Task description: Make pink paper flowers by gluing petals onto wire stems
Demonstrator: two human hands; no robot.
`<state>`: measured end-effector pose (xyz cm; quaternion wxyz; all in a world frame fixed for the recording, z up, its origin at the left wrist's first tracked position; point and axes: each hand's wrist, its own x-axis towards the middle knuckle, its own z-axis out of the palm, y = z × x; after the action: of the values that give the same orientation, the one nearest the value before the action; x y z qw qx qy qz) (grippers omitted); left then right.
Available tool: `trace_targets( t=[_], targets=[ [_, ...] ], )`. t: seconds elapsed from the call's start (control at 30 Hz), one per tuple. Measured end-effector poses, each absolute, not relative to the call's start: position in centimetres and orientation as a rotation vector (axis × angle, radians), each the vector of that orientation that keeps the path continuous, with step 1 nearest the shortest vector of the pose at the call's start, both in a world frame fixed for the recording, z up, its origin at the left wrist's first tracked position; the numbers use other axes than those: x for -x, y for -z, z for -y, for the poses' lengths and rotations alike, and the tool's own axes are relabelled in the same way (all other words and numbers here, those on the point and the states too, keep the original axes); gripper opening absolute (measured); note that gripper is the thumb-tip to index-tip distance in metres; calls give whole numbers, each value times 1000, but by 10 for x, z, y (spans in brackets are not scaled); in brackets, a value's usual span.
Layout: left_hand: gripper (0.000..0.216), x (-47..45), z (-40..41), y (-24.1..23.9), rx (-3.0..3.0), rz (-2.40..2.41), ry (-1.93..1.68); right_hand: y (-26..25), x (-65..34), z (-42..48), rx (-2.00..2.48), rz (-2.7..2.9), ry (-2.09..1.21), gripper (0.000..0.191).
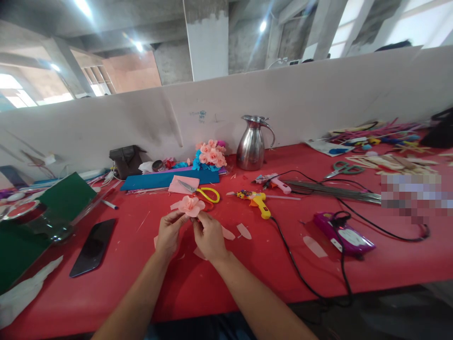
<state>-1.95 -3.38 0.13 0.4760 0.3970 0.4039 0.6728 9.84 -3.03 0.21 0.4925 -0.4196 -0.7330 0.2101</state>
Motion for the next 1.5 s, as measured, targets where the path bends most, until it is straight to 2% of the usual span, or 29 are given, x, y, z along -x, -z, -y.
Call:
trace_targets(
  t=[0.43, 0.6, 0.8, 1.13, 1.5],
  targets=[
    [25, 18, 37, -1, -1132, -1012, -1545, 2, -99, 29, 1016, 1773, -603, 20],
    [26, 17, 37, -6, -943, -869, -1567, 1, -98, 28, 1023, 1721, -622, 19],
    [13, 22, 31, -1, -746, -727, -1525, -1, -97, 28, 1028, 1698, -677, 21],
    [15, 24, 31, 6, -665, -746, -1381, 0, -97, 28, 959, 1748, -773, 20],
    [17, 24, 32, 2, -606, -767, -1400, -1, -97, 29, 969, 1726, -803, 16]
  ],
)
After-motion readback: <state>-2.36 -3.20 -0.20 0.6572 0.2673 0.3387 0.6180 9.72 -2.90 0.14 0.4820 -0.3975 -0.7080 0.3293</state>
